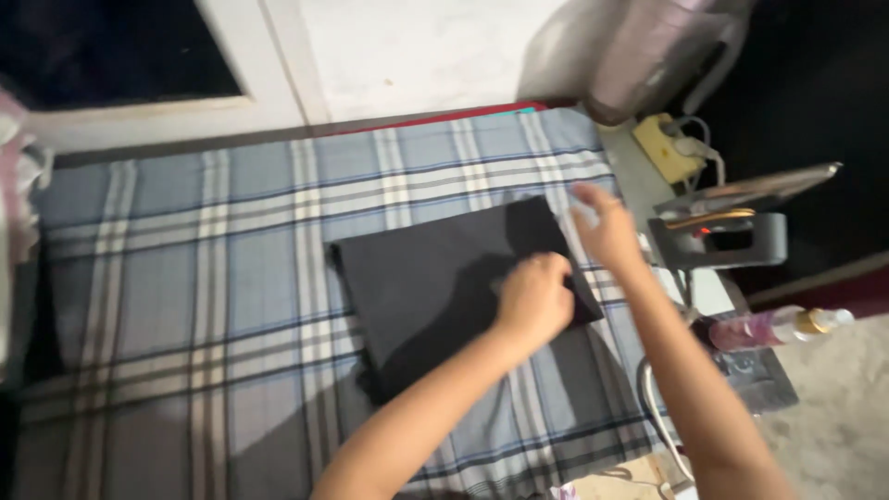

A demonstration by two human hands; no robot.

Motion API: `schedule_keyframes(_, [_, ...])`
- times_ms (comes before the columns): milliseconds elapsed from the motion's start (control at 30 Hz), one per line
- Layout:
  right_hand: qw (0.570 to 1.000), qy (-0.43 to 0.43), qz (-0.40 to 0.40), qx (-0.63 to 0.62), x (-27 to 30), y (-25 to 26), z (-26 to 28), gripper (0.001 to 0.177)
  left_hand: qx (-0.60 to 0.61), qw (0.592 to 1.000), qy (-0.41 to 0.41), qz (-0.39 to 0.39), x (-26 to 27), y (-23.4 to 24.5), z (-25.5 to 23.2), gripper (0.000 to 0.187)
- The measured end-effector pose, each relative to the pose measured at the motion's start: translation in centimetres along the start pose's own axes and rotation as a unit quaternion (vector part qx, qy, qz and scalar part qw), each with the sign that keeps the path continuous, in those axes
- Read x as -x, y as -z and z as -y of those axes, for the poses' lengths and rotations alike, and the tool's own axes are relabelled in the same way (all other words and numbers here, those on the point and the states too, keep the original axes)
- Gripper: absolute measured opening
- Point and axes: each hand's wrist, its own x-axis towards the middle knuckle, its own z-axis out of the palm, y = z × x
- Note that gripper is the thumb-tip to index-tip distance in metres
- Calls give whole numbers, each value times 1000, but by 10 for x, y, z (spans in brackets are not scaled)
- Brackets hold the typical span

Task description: Ironing and folding a black t-shirt on a flat surface.

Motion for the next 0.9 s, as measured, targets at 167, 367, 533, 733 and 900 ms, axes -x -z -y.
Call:
schedule_keyframes(167, [992,-7,65,107,45,-43,49,49,-274,962,-4,-11,-5,21,75,54])
schedule_keyframes(367, [977,-13,83,194,56,-54,57,55,-334,941,52,10,24,97,110,62])
schedule_keyframes(533, [980,-25,80,183,56,-50,63,55,-341,937,82,2,36,109,125,65])
schedule_keyframes(733, [978,-26,-49,200,67,5,64,62,-384,923,-16,-17,9,64,80,65])
schedule_keyframes(900, [875,-142,-376,271,131,91,32,76,-207,955,-207,36,-16,-15,-18,59])
